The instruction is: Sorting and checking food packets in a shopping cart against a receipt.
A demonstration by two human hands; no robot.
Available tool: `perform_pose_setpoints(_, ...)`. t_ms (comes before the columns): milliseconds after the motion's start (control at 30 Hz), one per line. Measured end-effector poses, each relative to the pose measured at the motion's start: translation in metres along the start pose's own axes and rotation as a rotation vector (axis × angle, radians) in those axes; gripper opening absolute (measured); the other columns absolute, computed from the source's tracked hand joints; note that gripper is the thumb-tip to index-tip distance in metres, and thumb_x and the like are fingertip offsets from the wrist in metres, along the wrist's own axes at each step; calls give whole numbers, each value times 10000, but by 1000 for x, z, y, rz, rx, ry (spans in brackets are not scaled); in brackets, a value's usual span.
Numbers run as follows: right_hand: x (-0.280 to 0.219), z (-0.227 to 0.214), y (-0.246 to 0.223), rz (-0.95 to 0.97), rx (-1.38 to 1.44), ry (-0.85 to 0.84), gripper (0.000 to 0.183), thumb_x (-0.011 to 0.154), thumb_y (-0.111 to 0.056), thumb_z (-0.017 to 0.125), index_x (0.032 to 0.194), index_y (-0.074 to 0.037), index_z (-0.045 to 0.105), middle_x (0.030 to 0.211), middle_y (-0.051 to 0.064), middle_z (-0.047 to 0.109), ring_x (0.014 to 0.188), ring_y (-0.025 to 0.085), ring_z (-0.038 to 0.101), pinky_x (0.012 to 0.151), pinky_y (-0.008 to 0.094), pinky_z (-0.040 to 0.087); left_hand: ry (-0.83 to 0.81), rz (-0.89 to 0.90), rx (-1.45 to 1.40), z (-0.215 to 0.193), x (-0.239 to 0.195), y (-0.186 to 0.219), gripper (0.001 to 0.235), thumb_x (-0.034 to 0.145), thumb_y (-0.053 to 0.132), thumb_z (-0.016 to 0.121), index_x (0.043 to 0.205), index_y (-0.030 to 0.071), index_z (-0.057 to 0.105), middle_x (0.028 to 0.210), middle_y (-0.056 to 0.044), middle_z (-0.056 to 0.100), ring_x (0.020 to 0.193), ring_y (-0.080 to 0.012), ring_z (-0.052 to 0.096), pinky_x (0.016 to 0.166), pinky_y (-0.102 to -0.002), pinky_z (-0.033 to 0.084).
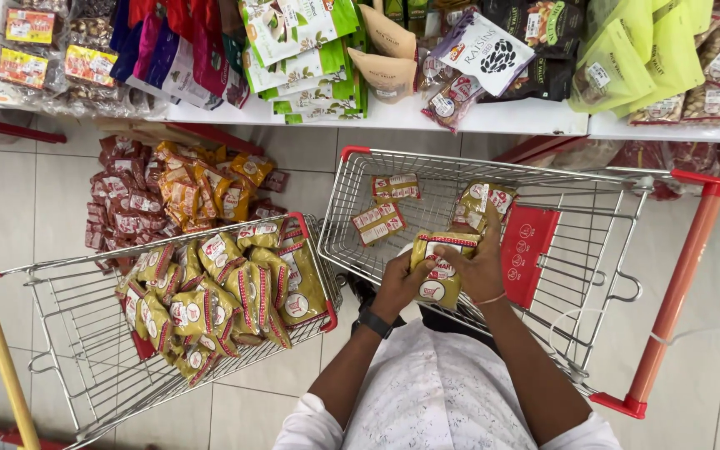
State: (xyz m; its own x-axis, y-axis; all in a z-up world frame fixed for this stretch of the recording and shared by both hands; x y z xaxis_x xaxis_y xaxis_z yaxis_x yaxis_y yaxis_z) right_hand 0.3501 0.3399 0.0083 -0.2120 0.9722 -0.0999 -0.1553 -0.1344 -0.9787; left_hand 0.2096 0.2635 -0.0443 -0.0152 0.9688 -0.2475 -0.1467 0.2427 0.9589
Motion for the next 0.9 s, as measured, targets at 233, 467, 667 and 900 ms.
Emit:
perform_pose_setpoints(233, 0, -8, 7, -6, 25, 80, 938, 901, -6, 770, 1631, 1, 180, 1405, 174, 534, 1191, 219, 639, 986, 344, 597, 61, -135, 48, -1, 2, -1, 286, 1012, 255, 662, 1111, -9, 712, 898, -58, 756, 786, -74, 684, 690, -265, 573)
perform_pose_setpoints(467, 12, -10, -22, 79, -253, -133, 1088, 802, -85, 821, 1614, -94, 96, 1189, 165, 679, 1138, 224, 656, 925, 347, 586, 25, 137, 548, -7, 2, 51, 304, 933, 293, 754, 978, 1, 683, 815, -110, 632, 717, -242, 643, 650, -385, 502)
perform_pose_setpoints(667, 10, 2, -18, 193, -401, -383, 1045, 777, -66, 823, 1605, -142, 191, 1147, 126, 743, 1091, 194, 700, 922, 332, 581, -75, 294, 691, -3, -3, 68, 298, 927, 328, 731, 1015, 46, 690, 878, -103, 616, 811, -318, 624, 711, -434, 492)
perform_pose_setpoints(900, 4, -3, -6, 64, -182, -255, 857, 923, -16, 717, 1623, -110, 232, 994, 123, 729, 922, 146, 686, 831, 292, 553, -107, 177, 677, -4, 2, 49, 388, 917, 407, 764, 976, 32, 686, 878, -130, 678, 786, -333, 664, 683, -439, 503)
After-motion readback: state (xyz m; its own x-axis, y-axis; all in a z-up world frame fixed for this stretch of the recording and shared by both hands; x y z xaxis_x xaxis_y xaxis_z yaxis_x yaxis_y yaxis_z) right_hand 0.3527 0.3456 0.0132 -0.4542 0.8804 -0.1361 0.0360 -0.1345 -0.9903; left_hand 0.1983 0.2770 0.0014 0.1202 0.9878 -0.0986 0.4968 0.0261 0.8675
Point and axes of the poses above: each hand's wrist, its own x-axis towards the middle knuckle, its own z-axis out of the palm, y = z × x, the point moved 6 cm from there along x, towards the middle knuckle
